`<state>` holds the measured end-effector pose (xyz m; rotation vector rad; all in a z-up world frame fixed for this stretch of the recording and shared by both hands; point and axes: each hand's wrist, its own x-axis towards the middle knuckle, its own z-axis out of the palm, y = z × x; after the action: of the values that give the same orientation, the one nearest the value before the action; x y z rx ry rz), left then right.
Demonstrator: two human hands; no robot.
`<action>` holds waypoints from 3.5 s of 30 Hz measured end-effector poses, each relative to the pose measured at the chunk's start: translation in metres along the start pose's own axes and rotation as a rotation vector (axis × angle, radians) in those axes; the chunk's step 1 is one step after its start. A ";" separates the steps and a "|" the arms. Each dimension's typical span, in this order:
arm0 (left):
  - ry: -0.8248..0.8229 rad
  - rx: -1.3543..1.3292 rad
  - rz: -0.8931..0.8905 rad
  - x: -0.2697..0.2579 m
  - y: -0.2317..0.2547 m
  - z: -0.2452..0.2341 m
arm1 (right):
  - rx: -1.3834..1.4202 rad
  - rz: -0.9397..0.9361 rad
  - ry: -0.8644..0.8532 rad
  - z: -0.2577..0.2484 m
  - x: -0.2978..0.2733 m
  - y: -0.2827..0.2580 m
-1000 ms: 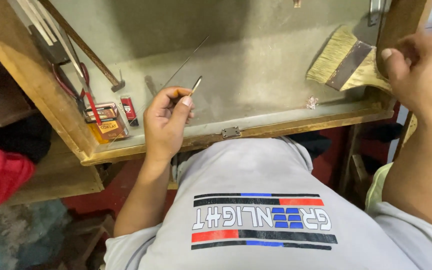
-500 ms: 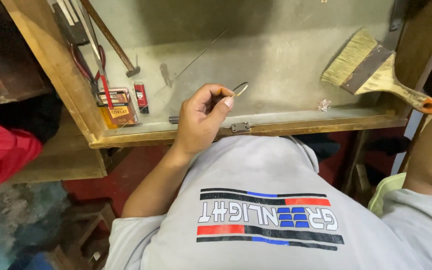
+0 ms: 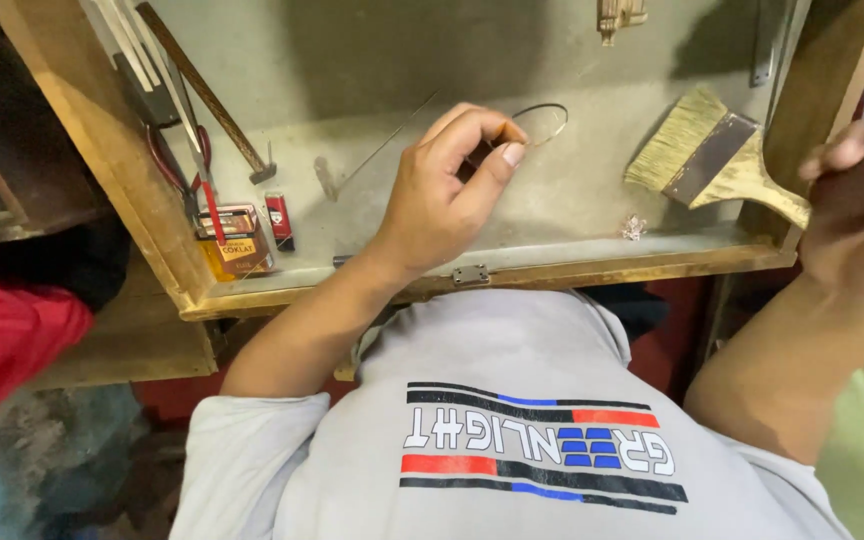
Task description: The person sweeps a jewelry workbench with a brush and then files a small metal ring.
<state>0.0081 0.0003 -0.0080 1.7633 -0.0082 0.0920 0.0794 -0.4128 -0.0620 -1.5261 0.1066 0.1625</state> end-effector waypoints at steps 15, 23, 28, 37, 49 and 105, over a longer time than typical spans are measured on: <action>-0.110 0.008 0.040 0.055 -0.002 0.014 | -0.147 -0.071 -0.062 0.214 -0.006 -0.028; 0.014 0.036 0.163 0.074 -0.019 0.028 | -0.286 -0.087 0.054 0.229 0.027 -0.034; 0.033 0.019 0.233 0.081 -0.026 0.029 | -0.233 -0.227 -0.072 0.216 -0.002 -0.009; 0.000 -0.007 0.179 0.085 -0.018 0.023 | -0.158 0.067 -0.206 0.223 -0.031 0.011; -0.066 -0.033 0.043 0.091 -0.011 0.019 | -0.153 0.129 -0.195 0.222 -0.040 0.020; -0.016 0.054 0.195 0.089 -0.019 0.023 | -0.460 -0.077 -0.265 0.222 -0.034 -0.003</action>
<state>0.0992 -0.0141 -0.0252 1.8141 -0.1915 0.2216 0.0398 -0.1925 -0.0433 -1.9470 -0.2141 0.3433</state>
